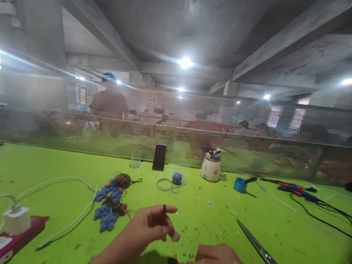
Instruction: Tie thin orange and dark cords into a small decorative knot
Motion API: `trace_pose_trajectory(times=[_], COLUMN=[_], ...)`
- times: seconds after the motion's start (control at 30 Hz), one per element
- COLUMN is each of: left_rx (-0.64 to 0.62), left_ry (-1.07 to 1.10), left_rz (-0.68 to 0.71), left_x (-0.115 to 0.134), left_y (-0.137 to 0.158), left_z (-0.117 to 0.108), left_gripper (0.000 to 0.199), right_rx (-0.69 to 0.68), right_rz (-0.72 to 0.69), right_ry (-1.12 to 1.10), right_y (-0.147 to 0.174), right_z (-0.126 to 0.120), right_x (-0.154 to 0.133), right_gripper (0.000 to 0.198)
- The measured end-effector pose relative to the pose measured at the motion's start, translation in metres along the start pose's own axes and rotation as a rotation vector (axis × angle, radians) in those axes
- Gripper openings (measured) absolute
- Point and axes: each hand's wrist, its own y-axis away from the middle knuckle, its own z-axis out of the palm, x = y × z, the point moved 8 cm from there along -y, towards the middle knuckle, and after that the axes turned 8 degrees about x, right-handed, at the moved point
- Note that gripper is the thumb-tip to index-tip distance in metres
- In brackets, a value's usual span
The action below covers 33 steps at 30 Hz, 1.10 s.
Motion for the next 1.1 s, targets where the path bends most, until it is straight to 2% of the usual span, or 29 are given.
trace_pose_trajectory(times=[0.07,0.13,0.3,0.4,0.5,0.6,0.73,0.83,0.9,1.0,1.1], left_rx=[0.164,0.249,0.166,0.107,0.084,0.087,0.166,0.334,0.365,0.207,0.081], left_ry=[-0.286,-0.413,-0.246,-0.196,-0.231,-0.249,-0.291,-0.346,-0.285,-0.044,0.106], left_rz=[0.149,0.21,0.059,0.023,0.03,0.047,0.129,0.339,0.431,0.313,0.136], left_x=[0.013,0.023,0.007,-0.004,-0.007,-0.003,0.011,0.031,0.037,0.028,0.02], left_y=[-0.001,0.001,-0.002,-0.003,-0.003,-0.003,-0.003,0.005,0.012,0.013,0.013], left_z=[-0.013,-0.019,-0.013,-0.01,-0.014,-0.02,-0.027,-0.031,-0.027,-0.014,-0.003], left_gripper=[0.02,0.014,0.022,0.028,0.023,0.018,0.016,0.029,0.039,0.052,0.079], right_rx=[0.021,0.039,0.036,0.071,0.11,0.089,0.085,0.1,0.118,0.137,0.152], right_rz=[-0.006,0.016,-0.012,-0.006,0.049,0.111,0.154,0.175,0.189,0.204,0.216], right_ry=[0.033,0.052,0.028,0.035,0.017,-0.012,-0.038,-0.076,-0.107,-0.147,-0.172], right_y=[0.0,0.0,-0.003,-0.008,-0.012,-0.014,-0.015,-0.017,-0.019,-0.02,-0.02], right_z=[0.002,0.005,0.017,0.015,0.008,0.005,0.003,0.0,-0.003,-0.006,-0.006], right_x=[0.003,0.008,0.013,0.013,0.01,0.006,0.003,0.002,0.002,0.002,0.004], right_gripper=[0.031,0.032,0.033,0.036,0.036,0.031,0.029,0.03,0.029,0.027,0.027])
